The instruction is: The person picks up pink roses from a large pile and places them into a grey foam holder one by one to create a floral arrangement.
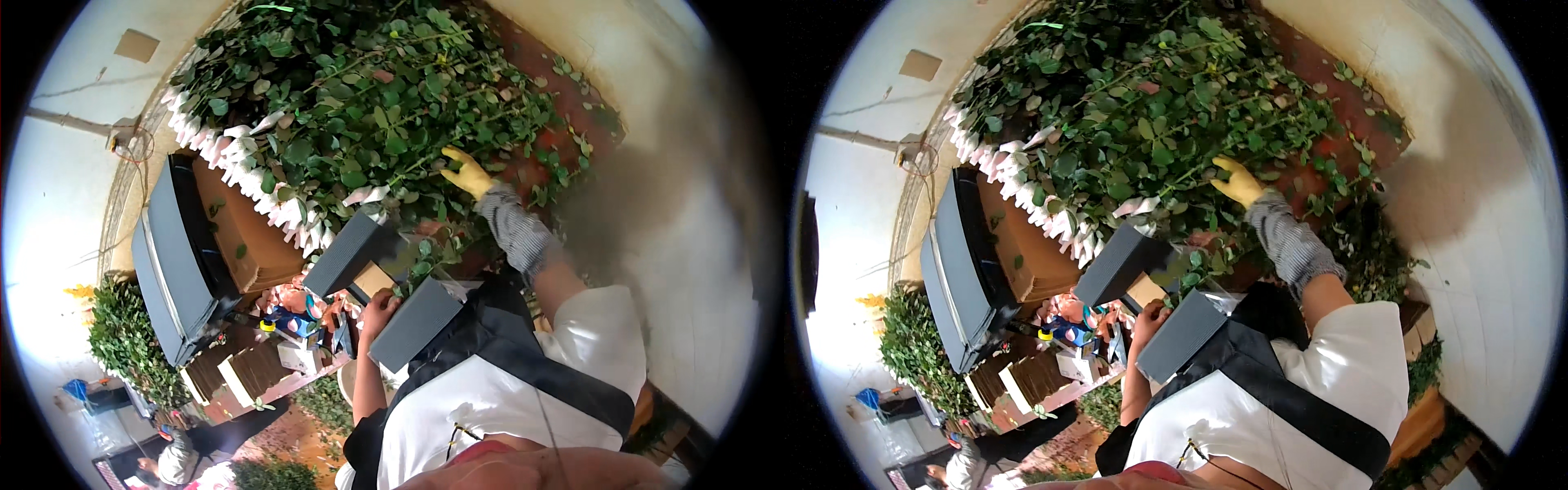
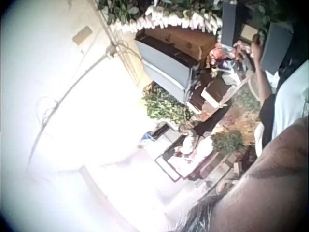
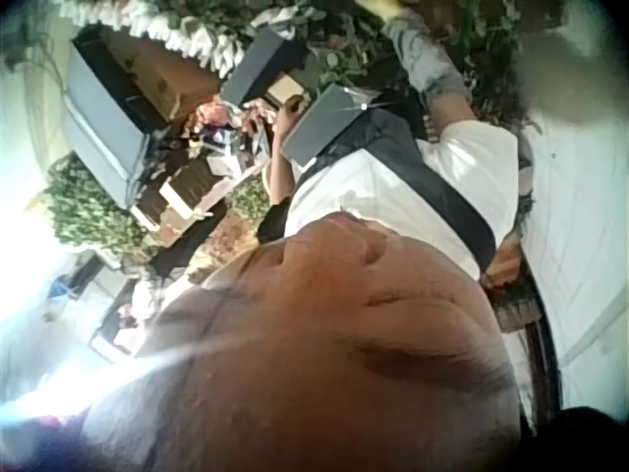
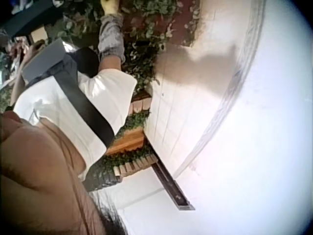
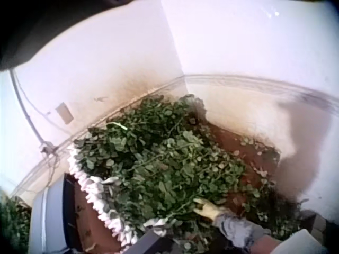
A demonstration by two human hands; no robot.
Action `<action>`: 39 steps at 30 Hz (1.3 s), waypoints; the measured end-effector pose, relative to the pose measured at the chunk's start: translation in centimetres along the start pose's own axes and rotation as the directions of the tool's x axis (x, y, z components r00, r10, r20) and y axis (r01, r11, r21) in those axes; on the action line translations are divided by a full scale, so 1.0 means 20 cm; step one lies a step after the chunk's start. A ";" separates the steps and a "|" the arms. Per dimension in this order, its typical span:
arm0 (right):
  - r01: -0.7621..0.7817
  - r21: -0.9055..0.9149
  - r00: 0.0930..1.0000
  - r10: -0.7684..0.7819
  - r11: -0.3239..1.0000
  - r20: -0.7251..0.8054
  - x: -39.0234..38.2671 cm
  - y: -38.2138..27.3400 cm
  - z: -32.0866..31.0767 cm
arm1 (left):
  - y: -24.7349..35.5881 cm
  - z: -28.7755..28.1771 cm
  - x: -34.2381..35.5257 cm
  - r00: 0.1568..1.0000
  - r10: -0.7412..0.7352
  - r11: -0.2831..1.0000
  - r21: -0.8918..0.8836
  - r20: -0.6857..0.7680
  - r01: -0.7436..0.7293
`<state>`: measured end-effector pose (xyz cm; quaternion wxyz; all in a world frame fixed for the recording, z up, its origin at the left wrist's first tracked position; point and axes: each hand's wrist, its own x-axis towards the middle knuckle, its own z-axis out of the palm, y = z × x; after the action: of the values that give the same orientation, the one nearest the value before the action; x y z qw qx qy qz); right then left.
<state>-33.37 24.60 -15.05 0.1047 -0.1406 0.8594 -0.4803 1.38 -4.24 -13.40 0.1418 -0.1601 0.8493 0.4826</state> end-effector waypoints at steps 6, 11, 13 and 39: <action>0.335 -0.484 0.936 -0.224 0.808 0.274 -0.16 -0.16 -0.37 | 0.08 -0.01 -0.01 1.000 -0.012 1.000 -0.010 -0.001 0.012; 0.412 -0.638 0.882 -0.459 0.651 0.101 -0.17 -0.66 -0.41 | 0.06 0.00 -0.05 0.992 0.059 0.994 0.094 -0.111 -0.049; 0.517 -0.568 0.774 -0.633 0.640 -0.010 -0.06 -0.92 -0.31 | 0.07 0.01 -0.06 0.989 0.062 0.995 0.085 -0.131 -0.052; 0.822 -0.059 0.563 -0.824 0.566 -0.059 0.77 -1.67 -0.11 | 0.02 0.03 -0.01 0.960 0.223 0.973 -0.013 -0.172 -0.229</action>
<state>-43.88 4.46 14.02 -0.1671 -0.5066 0.7043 -0.4684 1.43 -3.60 -13.35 0.0104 -0.1049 0.8629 0.4942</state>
